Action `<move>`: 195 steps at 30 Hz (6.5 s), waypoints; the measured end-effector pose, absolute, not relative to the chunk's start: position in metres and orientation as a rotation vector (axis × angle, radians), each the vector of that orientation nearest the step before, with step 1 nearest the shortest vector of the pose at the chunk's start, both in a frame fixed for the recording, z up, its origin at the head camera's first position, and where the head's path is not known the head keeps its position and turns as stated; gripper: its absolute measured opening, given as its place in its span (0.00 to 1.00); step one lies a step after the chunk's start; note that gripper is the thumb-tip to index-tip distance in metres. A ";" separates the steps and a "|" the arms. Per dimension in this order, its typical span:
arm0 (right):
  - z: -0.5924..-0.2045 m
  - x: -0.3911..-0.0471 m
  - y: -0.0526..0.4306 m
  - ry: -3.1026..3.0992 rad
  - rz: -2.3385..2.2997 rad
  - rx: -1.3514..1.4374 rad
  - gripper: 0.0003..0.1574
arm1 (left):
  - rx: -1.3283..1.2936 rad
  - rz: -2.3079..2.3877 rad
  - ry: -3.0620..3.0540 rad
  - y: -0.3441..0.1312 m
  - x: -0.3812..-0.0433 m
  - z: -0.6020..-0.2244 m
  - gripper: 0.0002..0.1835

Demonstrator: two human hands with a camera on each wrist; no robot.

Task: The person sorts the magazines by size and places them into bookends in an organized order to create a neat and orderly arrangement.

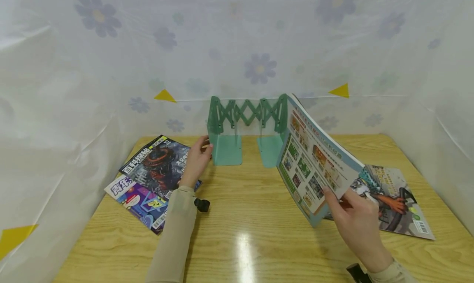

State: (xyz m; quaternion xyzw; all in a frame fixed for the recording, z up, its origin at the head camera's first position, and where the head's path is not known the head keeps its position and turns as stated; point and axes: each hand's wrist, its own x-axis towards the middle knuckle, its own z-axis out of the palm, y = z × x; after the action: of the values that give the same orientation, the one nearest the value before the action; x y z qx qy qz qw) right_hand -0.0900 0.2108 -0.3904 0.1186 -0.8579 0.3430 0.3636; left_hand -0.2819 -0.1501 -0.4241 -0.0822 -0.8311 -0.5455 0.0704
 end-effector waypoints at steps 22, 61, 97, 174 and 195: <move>-0.389 -0.113 0.207 -2.258 0.880 0.336 0.22 | -0.240 -1.643 -2.502 -0.149 -0.281 -0.423 0.24; -0.393 -0.153 0.196 -2.275 0.934 0.356 0.18 | -0.236 -1.625 -2.502 -0.148 -0.278 -0.423 0.24; -0.393 -0.176 0.184 -2.258 0.930 0.337 0.16 | -0.253 -1.632 -2.497 -0.149 -0.279 -0.427 0.24; -0.390 -0.223 0.145 -2.252 1.021 0.207 0.18 | -0.289 -1.617 -2.482 -0.149 -0.279 -0.426 0.23; -0.392 -0.231 0.122 -2.157 0.891 0.253 0.13 | -0.298 -1.615 -2.479 -0.150 -0.280 -0.428 0.24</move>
State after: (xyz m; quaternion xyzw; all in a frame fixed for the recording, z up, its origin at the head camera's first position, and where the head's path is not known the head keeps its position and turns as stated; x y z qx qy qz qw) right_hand -0.2313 0.1216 -0.3923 0.0994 -0.8474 0.3502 0.3866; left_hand -0.2802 -0.1498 -0.4283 -0.0999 -0.8307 -0.5412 0.0836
